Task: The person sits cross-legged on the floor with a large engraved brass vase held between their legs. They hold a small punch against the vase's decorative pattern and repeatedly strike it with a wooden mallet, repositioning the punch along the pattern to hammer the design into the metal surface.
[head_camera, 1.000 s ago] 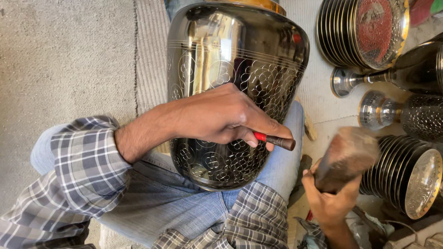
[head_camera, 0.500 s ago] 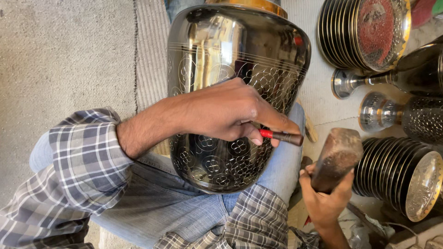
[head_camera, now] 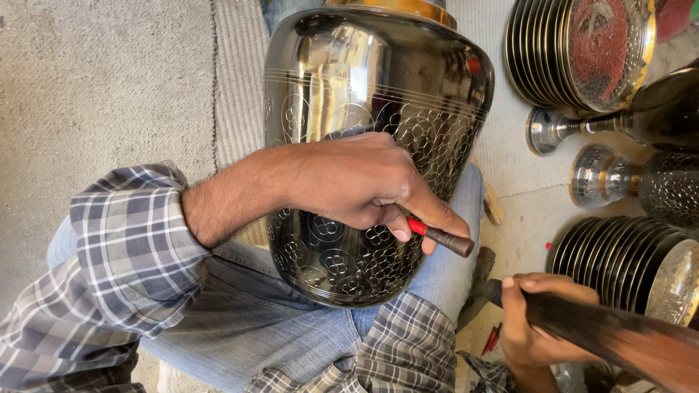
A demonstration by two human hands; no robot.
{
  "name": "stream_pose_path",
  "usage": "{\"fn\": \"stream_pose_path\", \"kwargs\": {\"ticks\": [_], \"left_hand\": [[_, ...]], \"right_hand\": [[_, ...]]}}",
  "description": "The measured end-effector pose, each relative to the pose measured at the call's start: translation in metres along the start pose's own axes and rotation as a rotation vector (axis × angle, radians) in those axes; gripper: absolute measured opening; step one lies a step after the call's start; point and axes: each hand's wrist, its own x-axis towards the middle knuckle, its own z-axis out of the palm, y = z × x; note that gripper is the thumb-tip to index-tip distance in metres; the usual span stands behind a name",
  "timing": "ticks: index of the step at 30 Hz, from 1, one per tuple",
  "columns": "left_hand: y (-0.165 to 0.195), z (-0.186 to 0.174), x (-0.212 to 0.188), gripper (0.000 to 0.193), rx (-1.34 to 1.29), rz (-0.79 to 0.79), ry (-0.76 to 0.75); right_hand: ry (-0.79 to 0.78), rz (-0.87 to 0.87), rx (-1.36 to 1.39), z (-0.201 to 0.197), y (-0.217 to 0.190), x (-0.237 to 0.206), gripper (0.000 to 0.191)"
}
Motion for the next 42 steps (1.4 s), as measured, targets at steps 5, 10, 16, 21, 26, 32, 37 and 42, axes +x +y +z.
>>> {"fn": "stream_pose_path", "kwargs": {"ticks": [5,10,16,21,26,32,37,42], "left_hand": [[0.001,-0.001,-0.005,0.059,0.014,0.060,0.044],[0.000,0.009,-0.011,0.057,0.158,-0.004,0.146],[-0.004,0.027,-0.031,0.055,0.118,-0.047,0.380],[-0.004,0.058,-0.042,0.049,0.257,-0.133,0.666],[0.001,0.081,-0.041,0.043,0.269,-0.275,0.987],[0.018,0.103,-0.034,0.040,0.019,-0.253,1.301],[0.013,0.114,-0.028,0.038,0.023,-0.238,1.456],[0.009,0.129,-0.027,0.034,-0.086,-0.323,1.612]], "right_hand": [[-0.170,-0.342,-0.333,0.007,0.002,0.022,0.092],[-0.283,-0.537,-0.429,0.008,0.004,0.032,0.109],[-0.366,-0.458,-0.416,-0.004,0.006,0.067,0.096],[-0.574,-0.302,-0.363,-0.008,-0.022,0.117,0.079],[-0.666,-0.272,-0.243,0.009,-0.075,0.174,0.085],[-0.969,-0.353,-0.368,0.028,-0.102,0.233,0.091],[-1.063,-0.562,-0.467,0.047,-0.125,0.263,0.089],[-1.089,-0.598,-0.502,0.072,-0.166,0.275,0.091]]}}
